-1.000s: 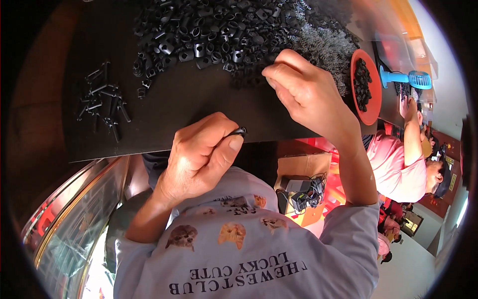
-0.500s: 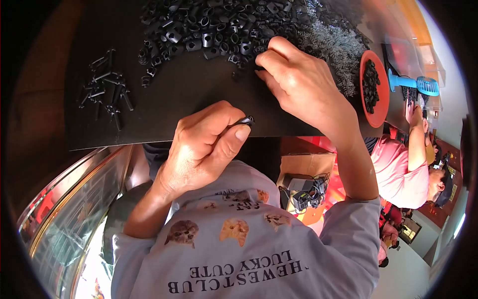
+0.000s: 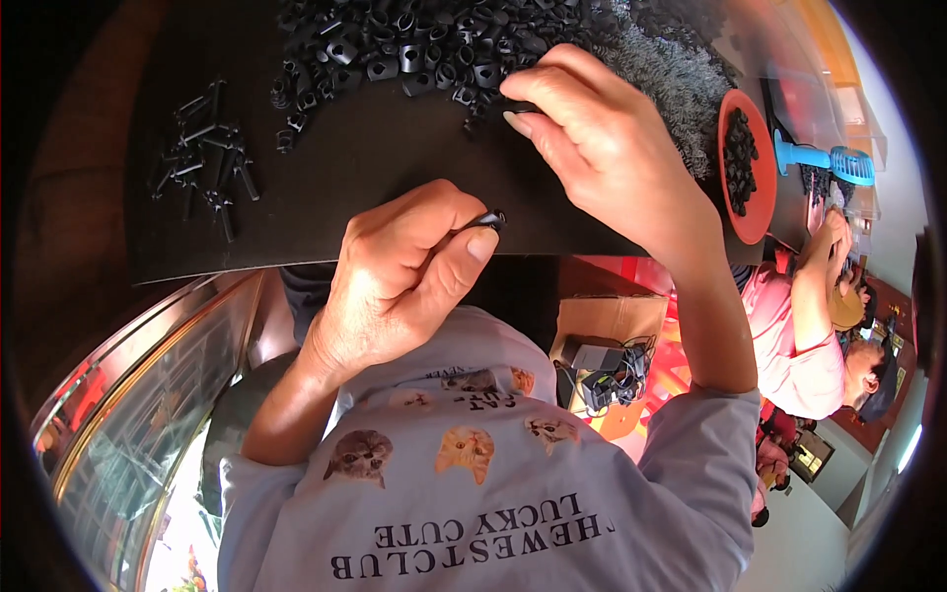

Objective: The person assembles small black plastic components by hand.

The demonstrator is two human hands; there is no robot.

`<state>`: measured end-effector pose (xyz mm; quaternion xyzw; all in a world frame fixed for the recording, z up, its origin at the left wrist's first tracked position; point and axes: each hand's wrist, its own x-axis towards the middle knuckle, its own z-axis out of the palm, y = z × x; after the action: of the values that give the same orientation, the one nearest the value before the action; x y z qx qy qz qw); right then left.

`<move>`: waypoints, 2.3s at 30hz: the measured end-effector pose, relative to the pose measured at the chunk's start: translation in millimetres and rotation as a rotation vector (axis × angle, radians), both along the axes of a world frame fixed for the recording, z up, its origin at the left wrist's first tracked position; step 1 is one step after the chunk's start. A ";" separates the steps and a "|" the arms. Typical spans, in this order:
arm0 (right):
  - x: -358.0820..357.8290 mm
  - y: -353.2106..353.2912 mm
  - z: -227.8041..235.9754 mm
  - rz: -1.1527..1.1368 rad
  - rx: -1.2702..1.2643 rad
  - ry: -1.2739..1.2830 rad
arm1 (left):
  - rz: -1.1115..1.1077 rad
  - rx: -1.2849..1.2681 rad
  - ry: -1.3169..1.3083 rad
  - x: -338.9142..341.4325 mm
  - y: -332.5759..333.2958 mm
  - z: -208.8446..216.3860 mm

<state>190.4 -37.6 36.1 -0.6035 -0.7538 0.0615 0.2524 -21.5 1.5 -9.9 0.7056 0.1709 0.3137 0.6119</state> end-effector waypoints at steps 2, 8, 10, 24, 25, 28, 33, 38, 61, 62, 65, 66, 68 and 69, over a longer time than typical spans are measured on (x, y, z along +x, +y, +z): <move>-0.1 -1.3 3.5 0.029 -0.032 0.117 | 0.007 -0.008 -0.011 -0.6 -0.9 0.8; -7.9 -6.0 1.1 0.032 -0.018 0.447 | -0.006 -0.073 0.042 -1.7 -1.4 2.9; -9.8 -7.5 -0.2 0.006 -0.002 0.526 | 0.000 -0.079 0.035 -1.6 -1.8 3.2; -10.0 -25.3 13.2 -0.030 -0.371 0.881 | -0.073 -0.166 0.072 -4.4 4.5 5.1; -8.5 -25.5 13.7 -0.035 -0.429 0.885 | -0.074 -0.191 0.070 -4.0 4.4 4.7; -12.3 -27.2 14.7 -0.022 -0.480 0.968 | -0.114 -0.235 0.090 -4.2 6.5 8.1; -10.0 -21.8 13.7 0.030 -0.542 1.028 | -0.133 -0.268 0.092 -5.3 8.4 9.2; -8.6 -22.1 14.8 0.080 -0.564 1.049 | -0.165 -0.297 0.102 -5.5 10.5 11.4; -3.6 -22.5 16.0 0.121 -0.581 1.005 | -0.164 -0.326 0.141 -2.6 12.4 16.4; -3.2 -22.7 17.0 0.123 -0.582 1.000 | -0.166 -0.326 0.140 -2.4 13.1 16.5; -3.6 -22.2 19.9 0.125 -0.608 0.982 | -0.196 -0.346 0.150 -3.6 14.3 17.0; -4.1 -22.0 20.2 0.124 -0.632 0.969 | -0.190 -0.340 0.144 -3.6 13.6 16.8; -5.2 -22.1 19.0 0.133 -0.623 0.972 | -0.186 -0.337 0.136 -3.6 12.8 16.5; -5.8 -22.4 18.0 0.143 -0.612 0.976 | -0.174 -0.328 0.142 -3.8 12.4 16.6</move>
<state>184.5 -60.0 54.1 -0.4985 -0.5370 0.5647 0.3799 -25.4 13.8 6.8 0.6289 0.2007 0.1772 0.7299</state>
